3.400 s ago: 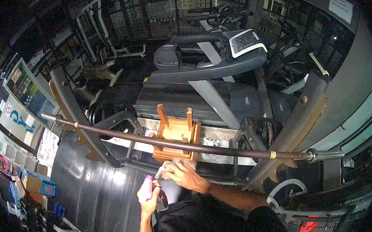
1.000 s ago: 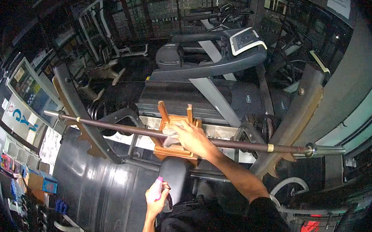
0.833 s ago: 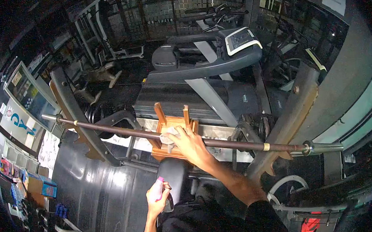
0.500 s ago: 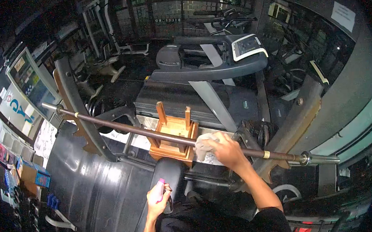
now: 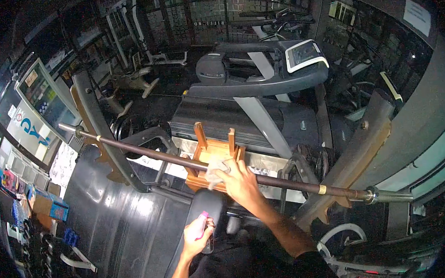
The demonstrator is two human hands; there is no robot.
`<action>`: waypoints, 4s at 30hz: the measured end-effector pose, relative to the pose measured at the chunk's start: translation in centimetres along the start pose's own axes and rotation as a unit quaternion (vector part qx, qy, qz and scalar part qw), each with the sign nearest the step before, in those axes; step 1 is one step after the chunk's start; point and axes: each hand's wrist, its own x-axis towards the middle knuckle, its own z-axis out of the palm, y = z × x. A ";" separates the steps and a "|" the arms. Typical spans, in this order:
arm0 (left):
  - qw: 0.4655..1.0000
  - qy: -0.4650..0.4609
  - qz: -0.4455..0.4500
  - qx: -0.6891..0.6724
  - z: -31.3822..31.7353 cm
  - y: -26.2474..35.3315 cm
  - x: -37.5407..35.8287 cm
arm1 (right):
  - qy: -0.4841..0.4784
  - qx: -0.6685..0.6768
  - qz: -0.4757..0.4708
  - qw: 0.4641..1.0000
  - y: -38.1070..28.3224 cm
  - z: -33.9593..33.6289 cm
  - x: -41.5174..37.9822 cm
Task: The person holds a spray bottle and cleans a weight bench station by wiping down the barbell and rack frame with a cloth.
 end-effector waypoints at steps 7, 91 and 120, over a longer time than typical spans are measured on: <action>0.999 -0.011 -0.021 -0.041 1.6 0.0 -0.4 | -0.102 -0.043 0.034 0.993 5.0 -6.5 -5.0; 0.998 0.042 0.018 0.035 5.9 0.6 -2.5 | 0.083 0.815 0.335 0.466 4.5 -4.2 -15.8; 1.000 0.014 0.016 0.020 6.5 1.3 -1.7 | -0.036 0.049 -0.025 0.998 3.2 -0.6 -2.0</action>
